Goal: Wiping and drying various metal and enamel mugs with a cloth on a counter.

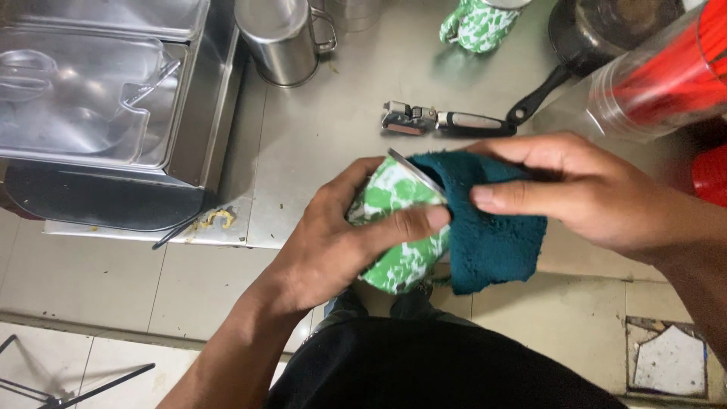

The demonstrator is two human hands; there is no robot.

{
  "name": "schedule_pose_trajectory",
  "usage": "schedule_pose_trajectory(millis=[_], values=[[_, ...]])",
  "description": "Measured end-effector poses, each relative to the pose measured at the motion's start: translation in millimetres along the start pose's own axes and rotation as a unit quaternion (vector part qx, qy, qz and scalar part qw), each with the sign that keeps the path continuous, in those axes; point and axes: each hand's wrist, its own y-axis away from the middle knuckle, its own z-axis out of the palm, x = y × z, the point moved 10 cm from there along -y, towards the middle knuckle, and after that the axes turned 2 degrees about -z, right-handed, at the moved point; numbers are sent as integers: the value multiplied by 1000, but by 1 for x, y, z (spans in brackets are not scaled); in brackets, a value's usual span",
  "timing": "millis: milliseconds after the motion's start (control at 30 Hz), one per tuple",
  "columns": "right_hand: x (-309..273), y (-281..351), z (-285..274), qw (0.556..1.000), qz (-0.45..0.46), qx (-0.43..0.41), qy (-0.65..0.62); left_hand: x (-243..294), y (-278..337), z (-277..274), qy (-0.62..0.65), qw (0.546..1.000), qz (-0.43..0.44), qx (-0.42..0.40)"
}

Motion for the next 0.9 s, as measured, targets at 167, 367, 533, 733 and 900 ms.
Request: schedule_pose_trajectory(millis=[167,367,533,733,900], values=[[-18,0,18,993,-88,-76,7,15,8,1,-59,998,29,-1],[-19,-3,44,986,-100,-132,35,30,14,11,-180,983,33,-6],[-7,-6,46,992,-63,-110,29,54,13,22,-263,957,120,11],[1,-6,46,993,83,-87,3,70,9,26,-315,931,183,15],[-37,-3,52,988,-101,-113,25,69,9,10,-195,962,187,32]])
